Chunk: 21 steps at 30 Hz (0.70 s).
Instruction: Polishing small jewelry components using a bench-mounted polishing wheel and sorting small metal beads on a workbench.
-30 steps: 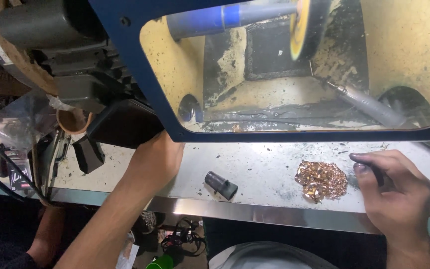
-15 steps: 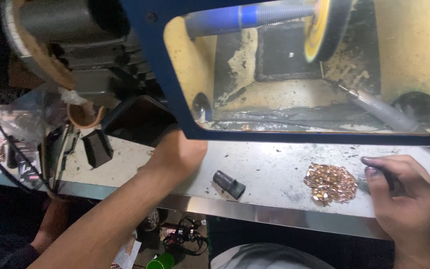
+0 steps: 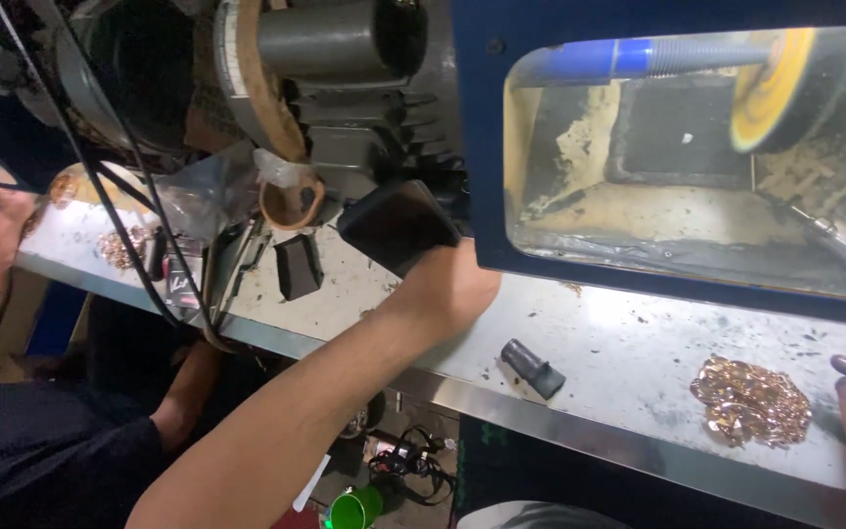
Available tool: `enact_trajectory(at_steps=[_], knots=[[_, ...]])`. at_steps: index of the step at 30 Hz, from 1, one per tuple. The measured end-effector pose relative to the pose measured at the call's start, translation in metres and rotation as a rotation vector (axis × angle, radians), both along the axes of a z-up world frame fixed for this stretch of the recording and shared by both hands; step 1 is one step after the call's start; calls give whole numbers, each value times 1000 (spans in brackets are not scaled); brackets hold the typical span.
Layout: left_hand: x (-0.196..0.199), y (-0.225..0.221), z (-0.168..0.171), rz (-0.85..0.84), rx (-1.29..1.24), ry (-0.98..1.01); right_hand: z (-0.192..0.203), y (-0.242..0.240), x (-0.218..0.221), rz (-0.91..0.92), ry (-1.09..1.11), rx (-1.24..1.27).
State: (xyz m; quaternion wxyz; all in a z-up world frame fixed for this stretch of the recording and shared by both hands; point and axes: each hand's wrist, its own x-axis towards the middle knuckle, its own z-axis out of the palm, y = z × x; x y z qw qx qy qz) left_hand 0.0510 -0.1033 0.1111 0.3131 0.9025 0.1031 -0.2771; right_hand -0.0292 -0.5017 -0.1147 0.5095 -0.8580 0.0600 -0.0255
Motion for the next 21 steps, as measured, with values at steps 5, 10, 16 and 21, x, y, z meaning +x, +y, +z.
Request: enact_trajectory(at_steps=[5,10,16,21], knots=[[-1,-18,35,115,70,150,-80,-42,8,97,-188,-172],[1,-7,14,15,-7,19,-139,-70,16,122,-246,-202],[0,1,1,-11,-100,-18,-266,-123,33,95,-321,-308],[3,19,-47,-51,-103,-77,-262,-118,30,69,-242,-170]])
